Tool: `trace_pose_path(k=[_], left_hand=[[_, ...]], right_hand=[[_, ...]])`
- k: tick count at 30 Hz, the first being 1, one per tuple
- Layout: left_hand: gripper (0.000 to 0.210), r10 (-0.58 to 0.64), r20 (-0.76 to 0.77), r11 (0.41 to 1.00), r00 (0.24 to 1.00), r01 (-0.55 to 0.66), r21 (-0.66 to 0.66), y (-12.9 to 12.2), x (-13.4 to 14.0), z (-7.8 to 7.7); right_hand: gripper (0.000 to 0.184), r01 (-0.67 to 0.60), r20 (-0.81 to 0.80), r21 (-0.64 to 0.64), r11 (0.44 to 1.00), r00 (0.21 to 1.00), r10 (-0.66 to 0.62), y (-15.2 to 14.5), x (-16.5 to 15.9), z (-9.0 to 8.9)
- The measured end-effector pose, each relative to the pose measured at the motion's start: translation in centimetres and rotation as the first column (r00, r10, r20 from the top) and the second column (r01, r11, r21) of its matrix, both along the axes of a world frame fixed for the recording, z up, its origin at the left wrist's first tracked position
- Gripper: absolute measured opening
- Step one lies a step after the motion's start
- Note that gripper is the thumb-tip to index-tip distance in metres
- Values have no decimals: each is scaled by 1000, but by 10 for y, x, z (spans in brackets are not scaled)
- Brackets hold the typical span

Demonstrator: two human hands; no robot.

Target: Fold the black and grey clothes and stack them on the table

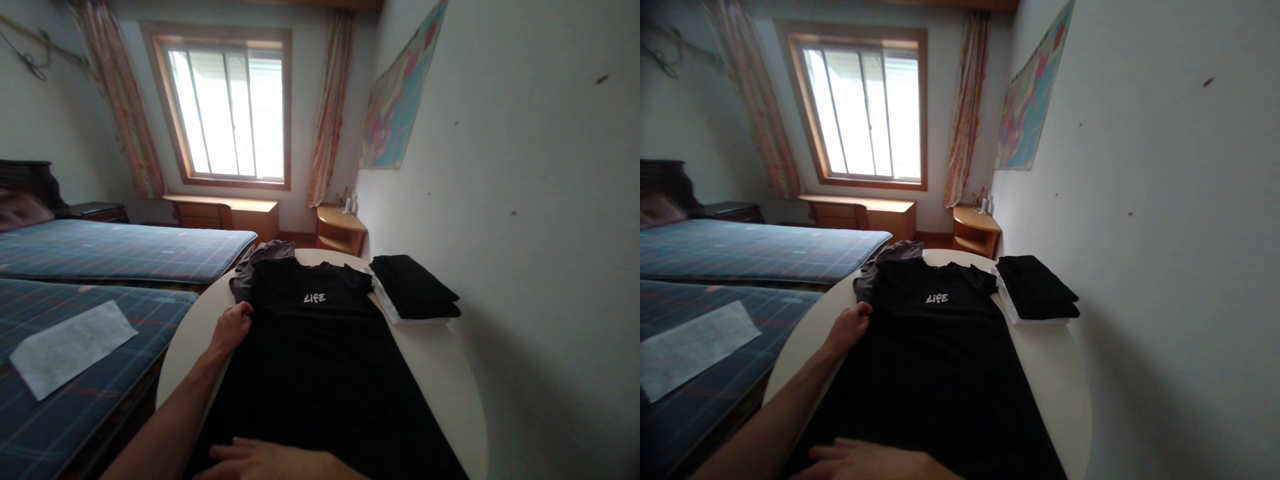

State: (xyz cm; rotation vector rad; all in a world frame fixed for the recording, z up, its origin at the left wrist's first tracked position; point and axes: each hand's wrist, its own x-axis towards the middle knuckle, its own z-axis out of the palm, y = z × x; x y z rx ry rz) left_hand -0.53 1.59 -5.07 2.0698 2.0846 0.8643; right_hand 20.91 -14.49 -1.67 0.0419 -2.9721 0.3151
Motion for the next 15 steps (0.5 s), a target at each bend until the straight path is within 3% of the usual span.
trace_pose_path(k=[2, 4, 6, 11, 15], left_hand=[[19, -6, -47, 1000, 999, 6, 13, -1, 2, 0], [17, -7, -105, 1000, 994, 10, 29, -3, 4, 1], [18, -12, -157, 999, 987, 18, 36, -6, 8, 4], [34, -108, -318, 994, 942, 104, -32, -13, 14, 15], [39, -183, -425, 981, 886, 135, -141, -22, 15, 27]], right_hand=[[39, 81, 21, -83, 993, 997, -79, 6, 11, 16], [54, 244, 21, -158, 957, 970, -244, 12, 26, 31], [67, 324, 40, -192, 927, 946, -322, 16, 41, 39], [69, 330, 89, -172, 928, 944, -319, 16, 56, 32], [57, 309, 88, -121, 943, 950, -300, 9, 53, 23]])
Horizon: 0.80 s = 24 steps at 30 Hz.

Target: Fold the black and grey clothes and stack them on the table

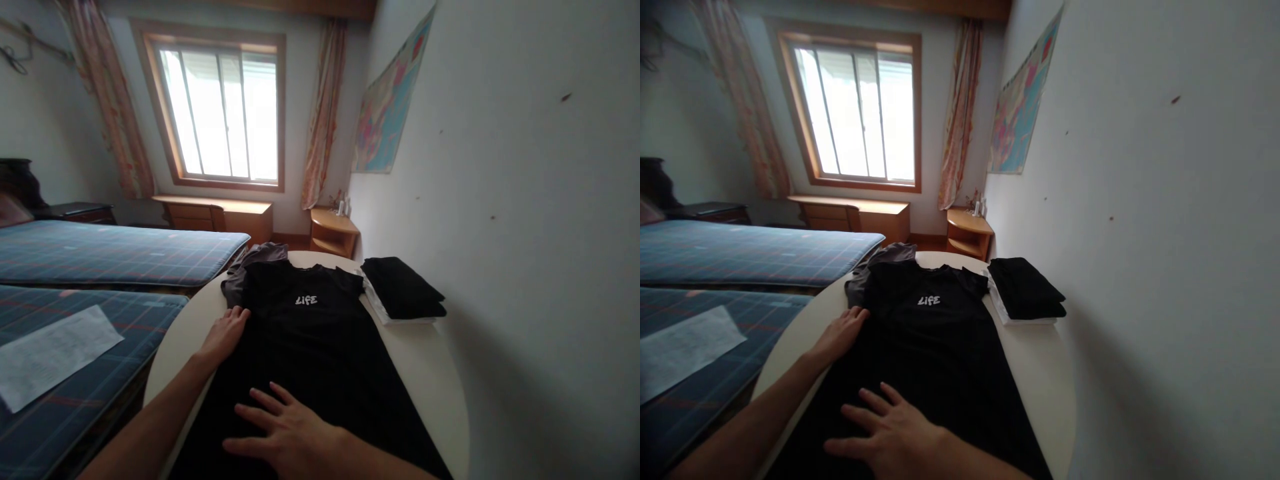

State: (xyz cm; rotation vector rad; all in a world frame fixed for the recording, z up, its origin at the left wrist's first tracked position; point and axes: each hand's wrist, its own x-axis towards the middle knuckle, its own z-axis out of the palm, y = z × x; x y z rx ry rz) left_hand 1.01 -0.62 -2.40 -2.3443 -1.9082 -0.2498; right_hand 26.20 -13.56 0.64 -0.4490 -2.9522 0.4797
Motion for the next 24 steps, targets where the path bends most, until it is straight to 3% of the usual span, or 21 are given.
trace_pose_path(k=[5, 9, 12, 15, 17, 20, 24], left_hand=[[39, 137, -192, 988, 972, -149, -46, -14, 17, 23], [35, 85, -209, 996, 974, -85, 12, -20, 50, 33], [26, -4, -92, 999, 996, 8, 45, -20, 68, 23], [30, -42, 73, 991, 996, 32, 130, -18, 70, 4], [36, -74, 178, 984, 981, 42, 176, -17, 63, -9], [42, -98, 247, 983, 964, 56, 173, -16, 51, -24], [52, 14, 217, 995, 976, -36, 95, -17, 42, -33]], right_hand=[[51, -14, 2, 95, 995, 1000, 13, -8, -9, -13], [51, -15, 2, 136, 991, 1000, 15, -14, -20, -25], [43, -40, -34, 82, 996, 999, 43, -7, -17, -18], [40, 106, -108, 24, 994, 989, -103, 19, 5, -3], [43, 311, -127, 6, 951, 943, -307, 44, 27, 2], [64, 590, -39, 4, 808, 807, -589, 79, 63, -4], [73, 762, 86, 18, 647, 643, -761, 106, 98, -19]])
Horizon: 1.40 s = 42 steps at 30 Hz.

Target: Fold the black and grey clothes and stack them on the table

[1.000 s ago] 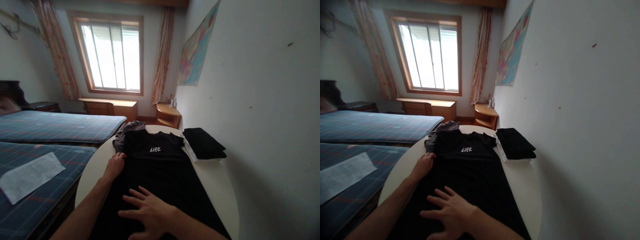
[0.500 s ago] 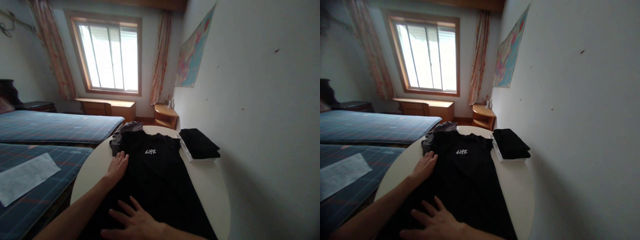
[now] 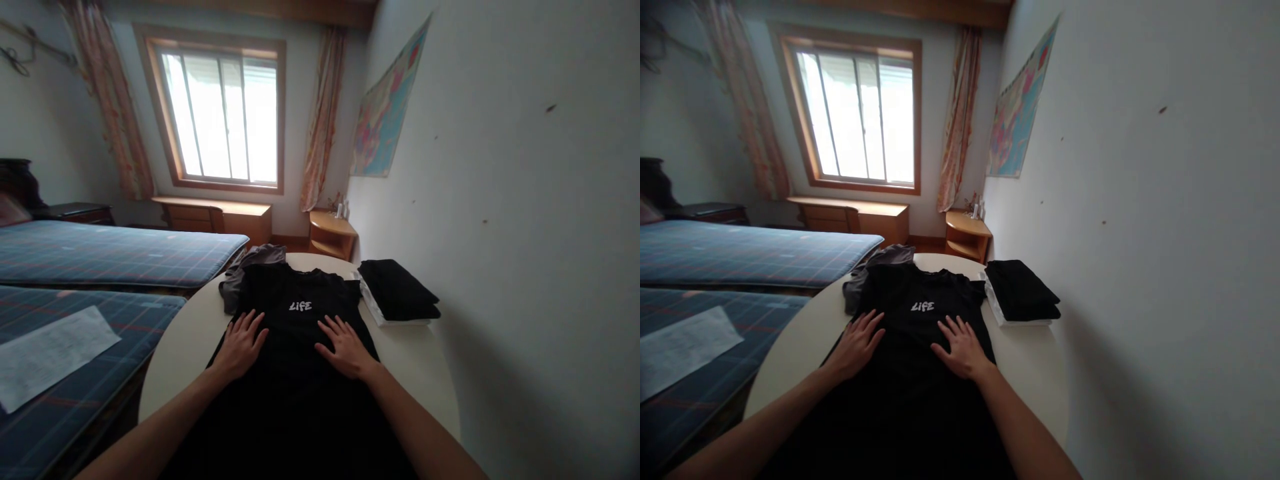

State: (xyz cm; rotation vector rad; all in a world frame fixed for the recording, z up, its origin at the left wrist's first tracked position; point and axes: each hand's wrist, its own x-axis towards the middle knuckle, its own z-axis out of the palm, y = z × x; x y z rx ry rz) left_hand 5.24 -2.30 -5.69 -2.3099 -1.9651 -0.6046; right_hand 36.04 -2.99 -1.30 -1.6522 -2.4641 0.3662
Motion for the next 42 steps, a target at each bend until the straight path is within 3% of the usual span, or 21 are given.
trace_pose_path(k=[7, 9, 11, 14, 19, 24, 27, 30, 35, 38, 42], left_hand=[[59, 101, -152, 973, 983, -130, -192, -1, 17, 20], [59, 115, -179, 978, 977, -143, -153, 2, 30, 27], [57, 65, -171, 993, 983, -80, -83, 6, 43, 30], [56, 9, -82, 998, 997, -14, -58, 12, 52, 25], [51, -4, 27, 1000, 1000, 5, -23, 16, 41, 12], [51, 95, 37, 995, 995, -93, -36, 15, 35, 12], [55, 92, -11, 994, 996, -93, -63, 14, 36, 13], [61, 64, -56, 992, 996, -70, -102, 14, 37, 13], [64, 67, -71, 990, 995, -75, -123, 15, 35, 11], [64, 80, -82, 990, 993, -89, -112, 15, 35, 12], [63, 60, -98, 991, 993, -71, -112, 14, 36, 12]], right_hand=[[83, 233, 62, -17, 972, 971, -231, 18, 9, -4], [86, 274, 60, -34, 961, 961, -272, 22, -1, -5], [88, 267, 51, -47, 963, 963, -264, 24, -11, -8], [84, 226, 46, -18, 974, 973, -225, 28, -16, -13], [84, 298, 44, 13, 955, 954, -298, 37, 4, -16], [79, 346, 71, 20, 938, 935, -347, 45, 11, -16], [74, 362, 77, 56, 930, 927, -366, 43, 4, -16], [70, 313, 54, 109, 944, 946, -320, 39, 5, -14], [66, 138, 28, 34, 990, 990, -139, 40, 32, -9], [63, 147, 62, 34, 989, 987, -149, 42, 36, -4], [66, 204, 78, 30, 978, 975, -206, 36, 17, -2]])
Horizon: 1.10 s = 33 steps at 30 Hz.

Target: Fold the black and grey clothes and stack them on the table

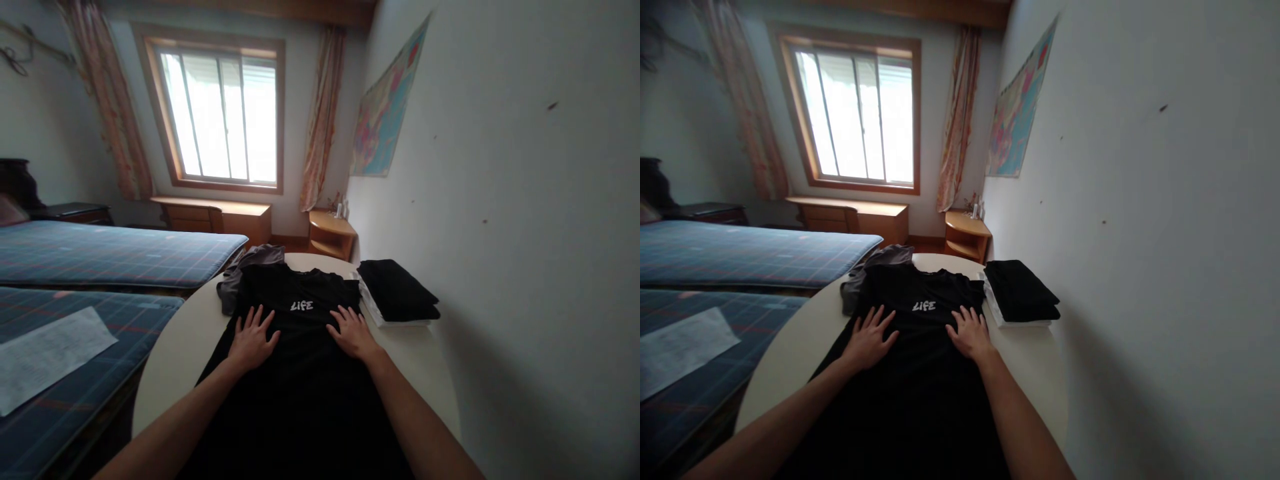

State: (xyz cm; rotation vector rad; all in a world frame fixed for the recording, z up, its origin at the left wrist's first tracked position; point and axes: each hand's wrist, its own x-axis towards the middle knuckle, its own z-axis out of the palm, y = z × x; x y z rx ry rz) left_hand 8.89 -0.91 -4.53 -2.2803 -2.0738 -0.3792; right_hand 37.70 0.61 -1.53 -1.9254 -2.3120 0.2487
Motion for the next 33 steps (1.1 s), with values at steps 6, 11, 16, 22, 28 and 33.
trace_pose_path(k=[6, 11, 16, 22, 28, 33], left_hand=[[63, 11, 1, 1000, 1000, -11, -11, 1, 0, -4], [57, 26, 39, 998, 999, -28, 60, -3, -3, -1], [57, 115, 14, 993, 993, -115, 32, -6, -8, 4], [61, 133, -68, 990, 989, -136, -46, -26, -13, 4], [61, 143, -132, 985, 981, -155, -82, -43, -21, 1], [63, 46, -142, 999, 989, -46, 4, -21, -7, 11]], right_hand=[[75, -72, -46, 38, 997, 996, 74, -21, -19, -4], [61, -202, -88, 173, 964, 972, 219, -37, -19, 5], [69, -358, -111, 28, 933, 927, 359, -50, -25, 6], [74, -360, -102, -4, 933, 928, 358, -71, -34, 3], [78, -377, -110, -41, 925, 922, 371, -87, -41, 2], [83, -373, -119, -78, 925, 924, 363, -74, -42, 12]])
